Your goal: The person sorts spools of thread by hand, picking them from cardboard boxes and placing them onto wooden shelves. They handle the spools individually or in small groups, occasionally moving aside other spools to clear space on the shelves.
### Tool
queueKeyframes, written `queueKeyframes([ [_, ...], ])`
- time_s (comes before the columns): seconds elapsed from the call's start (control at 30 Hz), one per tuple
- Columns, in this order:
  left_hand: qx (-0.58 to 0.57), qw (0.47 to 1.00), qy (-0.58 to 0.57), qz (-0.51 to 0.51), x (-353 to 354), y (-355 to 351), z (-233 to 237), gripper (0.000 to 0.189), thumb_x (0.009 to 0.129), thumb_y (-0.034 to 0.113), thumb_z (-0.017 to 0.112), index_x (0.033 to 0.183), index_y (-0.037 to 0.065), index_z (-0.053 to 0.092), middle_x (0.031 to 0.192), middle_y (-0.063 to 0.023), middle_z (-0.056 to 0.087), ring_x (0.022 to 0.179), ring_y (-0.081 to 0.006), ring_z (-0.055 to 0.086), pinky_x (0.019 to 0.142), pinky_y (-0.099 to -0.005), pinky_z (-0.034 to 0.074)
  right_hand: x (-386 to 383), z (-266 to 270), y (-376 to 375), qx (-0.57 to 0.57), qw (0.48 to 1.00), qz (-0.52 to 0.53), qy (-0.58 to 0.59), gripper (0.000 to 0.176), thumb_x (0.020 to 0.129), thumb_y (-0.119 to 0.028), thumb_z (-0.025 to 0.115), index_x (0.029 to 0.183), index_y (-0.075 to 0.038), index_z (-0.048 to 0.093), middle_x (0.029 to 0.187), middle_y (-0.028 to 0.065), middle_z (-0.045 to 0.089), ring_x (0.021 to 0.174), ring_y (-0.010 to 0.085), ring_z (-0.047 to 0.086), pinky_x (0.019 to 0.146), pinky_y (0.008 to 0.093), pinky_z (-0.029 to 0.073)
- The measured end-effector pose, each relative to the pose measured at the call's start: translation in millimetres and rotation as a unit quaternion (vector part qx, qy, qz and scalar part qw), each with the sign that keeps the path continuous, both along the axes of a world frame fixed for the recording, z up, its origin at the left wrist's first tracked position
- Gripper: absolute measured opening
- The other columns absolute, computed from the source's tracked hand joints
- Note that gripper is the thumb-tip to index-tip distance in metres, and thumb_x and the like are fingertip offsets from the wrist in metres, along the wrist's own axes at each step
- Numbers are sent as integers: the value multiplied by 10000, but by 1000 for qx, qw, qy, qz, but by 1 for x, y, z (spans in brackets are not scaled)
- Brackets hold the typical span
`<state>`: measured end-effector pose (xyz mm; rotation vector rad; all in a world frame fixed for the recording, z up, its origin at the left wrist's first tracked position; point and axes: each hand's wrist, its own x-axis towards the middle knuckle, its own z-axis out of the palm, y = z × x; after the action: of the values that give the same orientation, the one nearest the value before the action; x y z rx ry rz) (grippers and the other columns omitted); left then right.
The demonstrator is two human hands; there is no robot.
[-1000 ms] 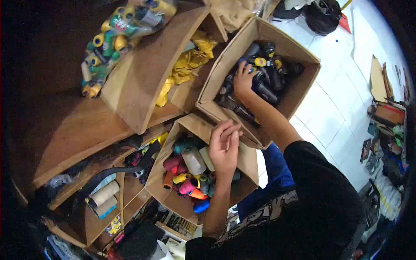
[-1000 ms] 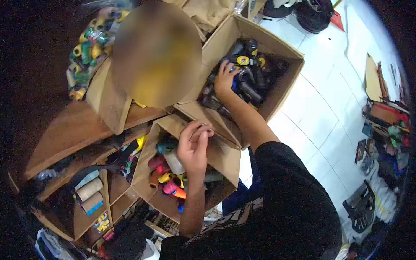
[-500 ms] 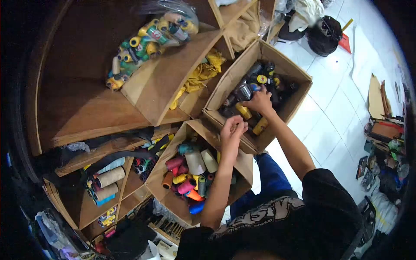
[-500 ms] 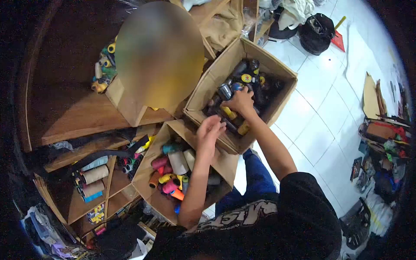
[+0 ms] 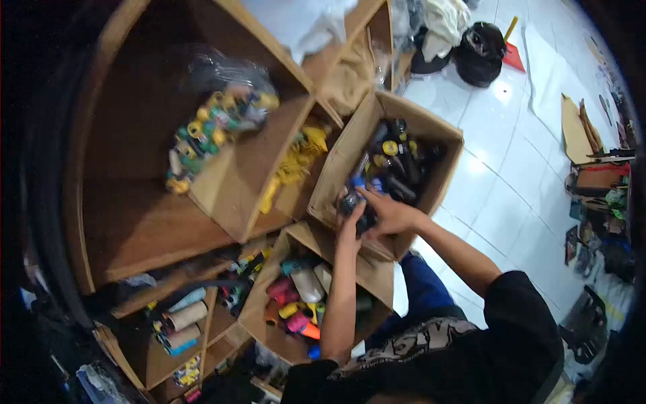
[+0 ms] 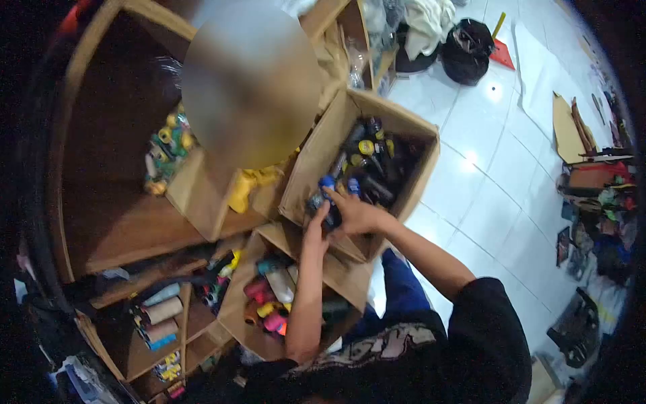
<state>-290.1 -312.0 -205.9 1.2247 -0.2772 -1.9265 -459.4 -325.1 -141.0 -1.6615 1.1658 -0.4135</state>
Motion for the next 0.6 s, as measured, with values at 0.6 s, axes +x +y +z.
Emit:
queueKeyframes([
  [0.6, -180, 960, 212, -9, 25, 6, 101, 706, 704, 305, 708, 1320, 130, 411, 1305, -192, 450, 1191, -354, 479, 966, -426, 433, 90, -213, -62, 63, 991, -96, 74, 592, 685, -394, 709, 1147, -45, 584, 1078, 206, 636, 1013, 337, 612, 848, 419, 484],
])
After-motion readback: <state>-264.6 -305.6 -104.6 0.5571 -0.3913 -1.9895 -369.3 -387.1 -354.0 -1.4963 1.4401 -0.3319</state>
